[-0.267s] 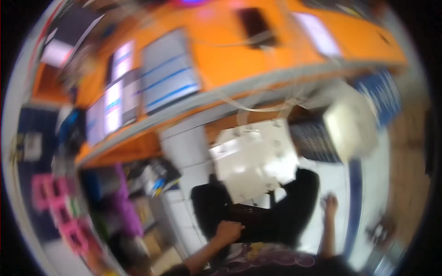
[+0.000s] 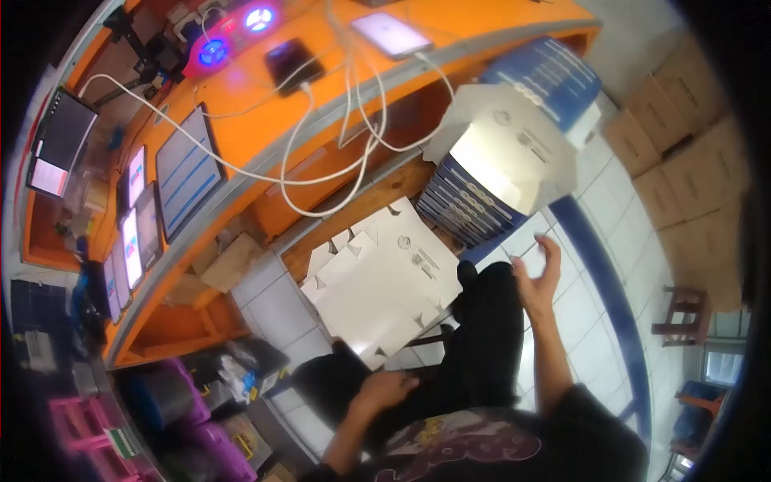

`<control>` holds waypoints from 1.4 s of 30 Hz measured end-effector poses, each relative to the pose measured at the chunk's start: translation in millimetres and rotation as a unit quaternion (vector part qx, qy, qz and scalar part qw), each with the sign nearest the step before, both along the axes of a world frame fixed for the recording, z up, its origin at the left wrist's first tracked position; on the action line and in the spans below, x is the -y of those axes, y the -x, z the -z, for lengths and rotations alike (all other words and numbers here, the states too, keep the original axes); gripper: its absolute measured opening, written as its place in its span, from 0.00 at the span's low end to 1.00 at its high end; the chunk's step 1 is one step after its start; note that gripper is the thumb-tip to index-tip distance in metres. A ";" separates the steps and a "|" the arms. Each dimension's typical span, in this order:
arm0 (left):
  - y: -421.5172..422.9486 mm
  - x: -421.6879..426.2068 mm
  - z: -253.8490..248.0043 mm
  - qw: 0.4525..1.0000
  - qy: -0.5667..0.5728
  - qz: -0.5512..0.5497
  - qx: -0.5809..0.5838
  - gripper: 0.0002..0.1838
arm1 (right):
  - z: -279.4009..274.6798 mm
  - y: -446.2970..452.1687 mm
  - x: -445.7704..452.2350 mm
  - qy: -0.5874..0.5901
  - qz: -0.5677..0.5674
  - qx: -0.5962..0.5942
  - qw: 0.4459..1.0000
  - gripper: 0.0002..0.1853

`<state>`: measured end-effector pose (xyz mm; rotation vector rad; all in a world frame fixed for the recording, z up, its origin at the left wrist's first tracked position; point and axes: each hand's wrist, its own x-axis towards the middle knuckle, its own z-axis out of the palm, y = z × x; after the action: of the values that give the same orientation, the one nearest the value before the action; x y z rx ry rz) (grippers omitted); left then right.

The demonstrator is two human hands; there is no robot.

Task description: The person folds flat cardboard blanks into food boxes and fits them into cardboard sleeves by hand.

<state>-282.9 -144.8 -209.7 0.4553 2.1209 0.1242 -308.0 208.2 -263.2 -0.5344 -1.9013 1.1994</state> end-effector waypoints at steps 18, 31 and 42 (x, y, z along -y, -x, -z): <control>-156.4 -151.4 -8.4 0.911 -0.311 -0.249 0.112 0.25 | -49.9 -63.4 -102.1 -0.477 -0.158 0.252 0.827 0.08; -91.2 -238.8 49.2 0.670 -0.425 -0.587 0.159 0.26 | -133.4 -184.7 -162.7 -0.152 -0.146 0.228 0.951 0.08; -109.3 -264.2 27.7 0.408 -0.711 -0.436 0.372 0.47 | -179.6 -239.3 -204.3 0.279 -0.180 0.196 0.923 0.25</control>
<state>-173.6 119.3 -237.5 0.0289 0.5788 2.3392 -68.8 412.4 -83.7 -0.7943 -2.0306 2.0325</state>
